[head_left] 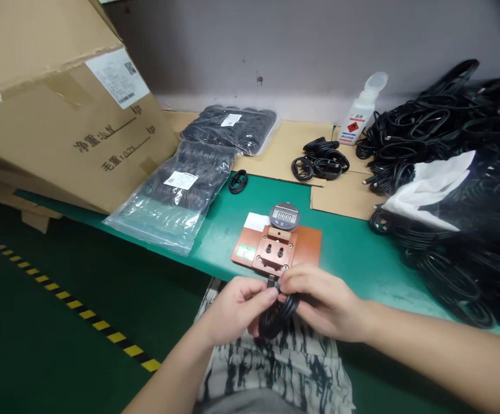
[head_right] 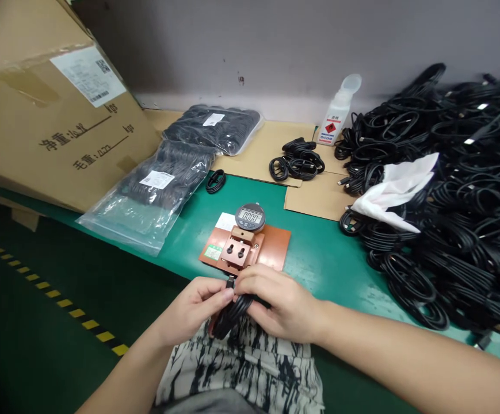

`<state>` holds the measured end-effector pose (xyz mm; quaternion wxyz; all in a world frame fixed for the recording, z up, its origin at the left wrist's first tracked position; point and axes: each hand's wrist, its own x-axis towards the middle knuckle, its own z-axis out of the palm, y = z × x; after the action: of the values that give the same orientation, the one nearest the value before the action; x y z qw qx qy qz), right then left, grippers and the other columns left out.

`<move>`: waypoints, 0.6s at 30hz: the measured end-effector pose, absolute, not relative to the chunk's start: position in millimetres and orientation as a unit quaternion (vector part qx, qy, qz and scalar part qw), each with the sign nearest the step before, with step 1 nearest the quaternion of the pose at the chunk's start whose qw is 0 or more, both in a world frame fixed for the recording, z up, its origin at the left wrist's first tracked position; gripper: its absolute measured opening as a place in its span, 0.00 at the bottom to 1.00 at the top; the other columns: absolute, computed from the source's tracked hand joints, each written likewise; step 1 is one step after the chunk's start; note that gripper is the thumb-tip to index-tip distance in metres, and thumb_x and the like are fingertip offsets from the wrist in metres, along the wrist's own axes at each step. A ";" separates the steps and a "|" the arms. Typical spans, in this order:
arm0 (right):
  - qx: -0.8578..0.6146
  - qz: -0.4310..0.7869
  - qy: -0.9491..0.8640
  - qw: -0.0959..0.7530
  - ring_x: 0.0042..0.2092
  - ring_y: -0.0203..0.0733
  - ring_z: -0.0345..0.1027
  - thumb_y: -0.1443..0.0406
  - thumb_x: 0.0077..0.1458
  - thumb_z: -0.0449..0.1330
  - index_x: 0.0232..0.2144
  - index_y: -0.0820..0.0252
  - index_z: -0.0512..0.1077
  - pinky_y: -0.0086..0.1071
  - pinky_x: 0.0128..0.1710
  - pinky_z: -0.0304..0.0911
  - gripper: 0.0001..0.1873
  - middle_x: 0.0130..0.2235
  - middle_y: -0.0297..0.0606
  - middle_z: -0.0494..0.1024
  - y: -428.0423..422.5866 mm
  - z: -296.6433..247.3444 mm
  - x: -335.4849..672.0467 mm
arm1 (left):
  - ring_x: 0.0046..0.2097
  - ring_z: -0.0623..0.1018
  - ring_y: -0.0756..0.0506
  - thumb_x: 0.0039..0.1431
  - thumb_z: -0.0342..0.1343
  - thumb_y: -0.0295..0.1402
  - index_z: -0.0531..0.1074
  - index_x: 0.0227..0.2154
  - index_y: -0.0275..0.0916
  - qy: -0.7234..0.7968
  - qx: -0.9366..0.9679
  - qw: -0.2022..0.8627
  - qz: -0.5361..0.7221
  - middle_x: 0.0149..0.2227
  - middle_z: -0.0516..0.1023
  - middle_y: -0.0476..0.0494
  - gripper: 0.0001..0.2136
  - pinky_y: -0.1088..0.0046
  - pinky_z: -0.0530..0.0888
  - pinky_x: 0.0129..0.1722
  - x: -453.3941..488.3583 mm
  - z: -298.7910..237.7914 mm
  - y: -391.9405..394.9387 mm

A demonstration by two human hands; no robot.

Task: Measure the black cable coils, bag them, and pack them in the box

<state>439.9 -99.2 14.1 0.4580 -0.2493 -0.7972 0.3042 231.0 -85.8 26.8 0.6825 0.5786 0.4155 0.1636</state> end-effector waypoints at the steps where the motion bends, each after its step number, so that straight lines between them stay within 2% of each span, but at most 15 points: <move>1: -0.247 0.305 -0.797 0.459 0.44 0.42 0.71 0.79 0.54 0.54 0.46 0.61 0.67 0.35 0.43 0.73 0.18 0.40 0.45 0.75 -98.9 14.0 439.6 | 0.19 0.65 0.53 0.63 0.51 0.44 0.61 0.17 0.37 0.418 0.589 0.673 0.161 0.15 0.65 0.51 0.22 0.77 0.59 0.20 230.8 27.3 -85.9; 7: -0.268 0.292 -0.787 0.473 0.43 0.43 0.72 0.78 0.54 0.54 0.46 0.59 0.67 0.36 0.41 0.73 0.18 0.40 0.44 0.75 -97.9 15.3 439.2 | 0.20 0.62 0.54 0.63 0.51 0.43 0.61 0.17 0.37 0.452 0.582 0.635 0.231 0.16 0.61 0.54 0.22 0.78 0.57 0.19 235.3 26.4 -86.3; 13: -0.285 0.281 -0.781 0.480 0.42 0.43 0.73 0.77 0.55 0.54 0.46 0.59 0.66 0.36 0.42 0.73 0.18 0.39 0.44 0.76 -96.4 17.6 441.0 | 0.16 0.63 0.53 0.62 0.51 0.46 0.67 0.18 0.35 0.469 0.533 0.671 0.214 0.14 0.65 0.52 0.22 0.77 0.58 0.16 237.4 25.9 -82.9; 18: -0.289 0.287 -0.778 0.479 0.44 0.44 0.73 0.76 0.55 0.53 0.47 0.59 0.66 0.37 0.43 0.73 0.18 0.41 0.45 0.76 -96.4 16.5 441.4 | 0.17 0.61 0.54 0.62 0.52 0.45 0.65 0.18 0.36 0.447 0.521 0.690 0.231 0.15 0.63 0.53 0.22 0.78 0.55 0.17 235.9 22.7 -80.1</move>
<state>441.4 -96.4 16.5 0.4786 -0.2894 -0.7776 0.2872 235.9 -80.1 22.7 0.6901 0.5205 0.4467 0.2308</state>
